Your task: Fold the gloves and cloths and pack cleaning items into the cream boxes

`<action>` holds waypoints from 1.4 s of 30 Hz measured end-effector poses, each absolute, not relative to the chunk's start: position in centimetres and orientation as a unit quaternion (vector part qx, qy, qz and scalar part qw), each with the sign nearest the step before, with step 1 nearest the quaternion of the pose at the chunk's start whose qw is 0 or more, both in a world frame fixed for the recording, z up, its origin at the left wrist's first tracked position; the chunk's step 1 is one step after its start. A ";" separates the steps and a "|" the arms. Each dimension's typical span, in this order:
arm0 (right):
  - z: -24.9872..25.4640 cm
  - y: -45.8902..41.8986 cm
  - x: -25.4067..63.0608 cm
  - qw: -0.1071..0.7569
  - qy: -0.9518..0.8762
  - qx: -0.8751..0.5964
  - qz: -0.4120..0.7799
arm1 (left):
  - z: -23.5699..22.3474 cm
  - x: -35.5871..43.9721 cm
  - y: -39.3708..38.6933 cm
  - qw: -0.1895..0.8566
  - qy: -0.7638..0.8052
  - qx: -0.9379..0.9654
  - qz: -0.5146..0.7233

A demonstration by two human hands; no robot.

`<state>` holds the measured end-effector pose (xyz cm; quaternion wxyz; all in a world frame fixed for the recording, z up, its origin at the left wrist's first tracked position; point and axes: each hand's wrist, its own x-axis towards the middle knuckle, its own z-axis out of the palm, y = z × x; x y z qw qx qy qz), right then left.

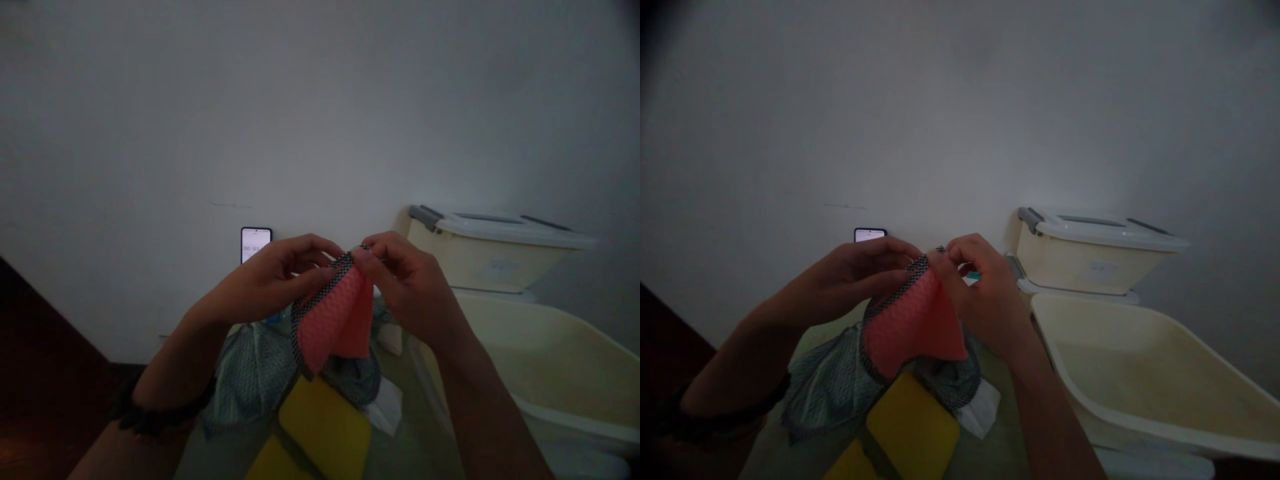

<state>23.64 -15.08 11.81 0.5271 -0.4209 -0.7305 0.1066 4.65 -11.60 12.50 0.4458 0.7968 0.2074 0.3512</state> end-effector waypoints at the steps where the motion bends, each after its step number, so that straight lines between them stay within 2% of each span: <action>1: 11.8 -15.0 23.7 0.538 -0.723 -0.420 0.109 | 12.4 4.6 -11.5 0.450 0.206 0.792 0.356; 7: 11.8 -14.8 23.8 0.590 -0.679 -0.416 0.136 | 12.3 4.5 -11.2 0.435 0.217 0.783 0.388; 17: 11.7 -14.6 23.7 0.603 -0.681 -0.391 0.144 | 12.5 4.3 -11.6 0.372 0.253 0.825 0.341; 24: 11.6 -14.8 24.4 0.592 -0.698 -0.330 0.232 | 12.6 3.7 -11.0 0.287 0.280 0.852 0.336; 27: 11.9 -15.1 25.1 0.527 -0.728 -0.356 0.257 | 12.7 3.5 -11.0 0.273 0.282 0.853 0.343; 31: 12.1 -15.4 25.8 0.454 -0.789 -0.357 0.209 | 12.9 3.4 -11.1 0.255 0.285 0.857 0.346; 42: 12.8 -15.9 25.8 0.419 -0.797 -0.435 -0.010 | 13.4 3.5 -11.5 0.223 0.318 0.853 0.349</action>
